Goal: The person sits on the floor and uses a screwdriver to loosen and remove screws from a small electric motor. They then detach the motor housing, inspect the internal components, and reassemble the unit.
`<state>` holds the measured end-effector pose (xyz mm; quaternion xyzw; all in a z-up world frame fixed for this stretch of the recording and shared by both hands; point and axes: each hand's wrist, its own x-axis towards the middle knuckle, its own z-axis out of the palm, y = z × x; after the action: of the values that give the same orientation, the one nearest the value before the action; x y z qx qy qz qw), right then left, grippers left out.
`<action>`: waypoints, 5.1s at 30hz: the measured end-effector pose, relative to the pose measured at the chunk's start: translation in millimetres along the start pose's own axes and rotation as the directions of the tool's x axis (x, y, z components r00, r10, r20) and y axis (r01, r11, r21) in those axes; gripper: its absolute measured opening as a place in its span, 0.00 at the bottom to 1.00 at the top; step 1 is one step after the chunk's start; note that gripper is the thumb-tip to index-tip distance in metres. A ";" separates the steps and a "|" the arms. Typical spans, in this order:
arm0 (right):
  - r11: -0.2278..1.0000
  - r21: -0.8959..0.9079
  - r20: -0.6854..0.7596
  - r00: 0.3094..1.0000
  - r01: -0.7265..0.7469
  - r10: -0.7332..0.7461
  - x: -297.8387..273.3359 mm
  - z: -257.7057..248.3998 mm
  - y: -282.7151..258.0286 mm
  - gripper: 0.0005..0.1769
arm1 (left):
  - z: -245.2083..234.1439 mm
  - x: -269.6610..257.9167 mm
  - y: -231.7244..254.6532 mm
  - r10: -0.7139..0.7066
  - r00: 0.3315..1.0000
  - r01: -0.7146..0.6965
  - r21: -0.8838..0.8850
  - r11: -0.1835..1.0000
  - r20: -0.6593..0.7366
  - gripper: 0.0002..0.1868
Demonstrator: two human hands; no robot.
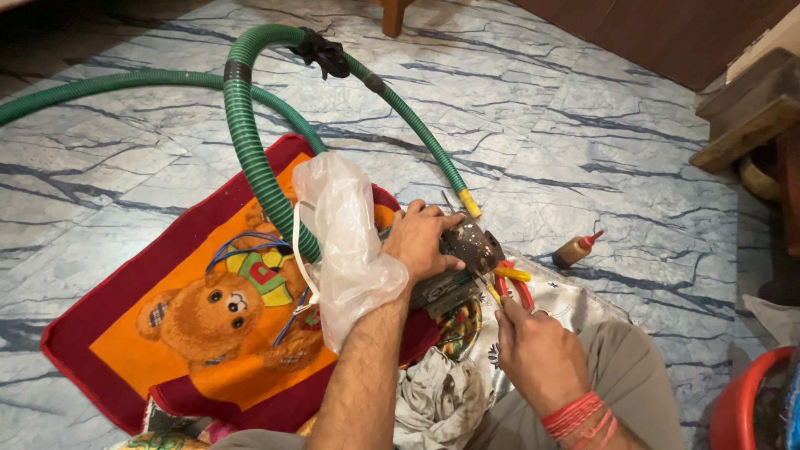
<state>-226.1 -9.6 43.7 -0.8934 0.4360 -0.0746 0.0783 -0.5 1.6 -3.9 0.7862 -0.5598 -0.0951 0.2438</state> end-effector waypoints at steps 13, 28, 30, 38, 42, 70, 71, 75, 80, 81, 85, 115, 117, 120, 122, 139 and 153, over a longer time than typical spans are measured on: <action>0.386 0.569 0.677 0.680 -0.726 0.280 48.3 32.7 80.1 0.14 | 5.9 0.5 -1.2 0.017 0.999 -0.017 -0.003 1.000 -0.040 0.42; 0.713 0.534 0.417 0.875 -0.454 0.244 31.8 22.3 47.9 0.17 | 2.6 -0.4 0.9 0.002 0.999 -0.003 -0.033 0.999 -0.032 0.43; 0.836 0.437 0.326 0.925 -0.331 0.196 26.6 22.4 45.8 0.18 | 3.2 -0.8 -0.3 -0.001 1.000 0.000 -0.035 0.999 -0.025 0.43; 0.517 0.600 0.569 0.780 -0.610 0.261 39.1 33.5 57.9 0.19 | 1.4 -1.2 0.3 0.007 1.000 -0.007 -0.020 1.000 -0.030 0.43; 0.447 0.636 0.562 0.775 -0.629 0.290 39.5 23.7 55.3 0.18 | -0.1 -2.3 1.9 -0.010 1.000 0.010 -0.016 1.000 -0.005 0.43; 0.262 0.709 0.614 0.755 -0.655 0.230 52.4 -2.9 136.8 0.28 | 9.5 0.6 -1.9 0.042 0.996 -0.049 -0.089 0.995 -0.079 0.44; 0.293 0.708 0.590 0.766 -0.642 0.254 52.8 -5.3 148.9 0.29 | 11.1 2.3 -1.5 0.045 0.996 -0.053 -0.097 0.994 -0.081 0.44; 0.391 0.707 0.504 0.807 -0.590 0.306 61.4 8.4 193.4 0.25 | 12.8 5.3 -0.6 0.047 0.993 -0.055 -0.074 0.996 -0.110 0.48; 0.475 0.745 0.371 0.882 -0.469 0.290 69.0 71.2 233.1 0.19 | 19.5 5.6 8.4 -0.106 0.989 0.102 -0.043 0.994 -0.102 0.58; 0.498 0.742 0.361 0.894 -0.448 0.266 72.5 85.2 237.7 0.19 | 20.0 6.0 9.2 -0.114 0.988 0.110 -0.038 0.993 -0.105 0.59; 0.625 0.715 0.298 0.946 -0.312 0.131 98.9 126.2 246.5 0.21 | 20.1 10.2 9.9 -0.120 0.989 0.110 -0.111 0.988 -0.083 0.59; 0.855 0.354 -0.386 0.892 0.378 -0.235 58.3 112.8 114.9 0.28 | 57.6 9.6 28.2 -0.397 0.885 0.425 0.075 0.902 -0.244 0.72; 0.711 0.569 -0.381 0.899 0.413 -0.218 36.3 99.4 78.5 0.27 | 53.1 -24.7 52.8 -0.319 0.892 0.366 0.098 0.925 -0.320 0.62; 0.713 0.481 -0.442 0.843 0.510 -0.305 15.6 76.3 47.9 0.19 | 34.1 -109.0 79.1 -0.081 0.930 -0.023 -0.277 0.961 -0.359 0.38; 0.733 0.353 -0.487 0.783 0.582 -0.387 9.0 67.6 36.9 0.13 | 8.9 -162.2 74.5 -0.052 0.971 -0.064 -0.464 0.884 -0.233 0.21; 0.242 0.388 0.379 0.085 0.889 -0.922 -47.8 154.6 -6.1 0.30 | 18.0 -243.6 -107.4 -0.732 0.544 0.592 0.430 0.682 0.411 0.60; 0.891 0.318 0.318 0.848 0.325 -0.423 10.8 163.3 76.9 0.13 | 38.8 -231.7 -122.8 -0.707 0.623 0.565 0.434 0.702 0.334 0.33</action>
<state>-245.7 -52.6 -130.9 -0.9414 0.2154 0.0308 0.2577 3.2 236.8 -126.2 0.9112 -0.2902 -0.2841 -0.0690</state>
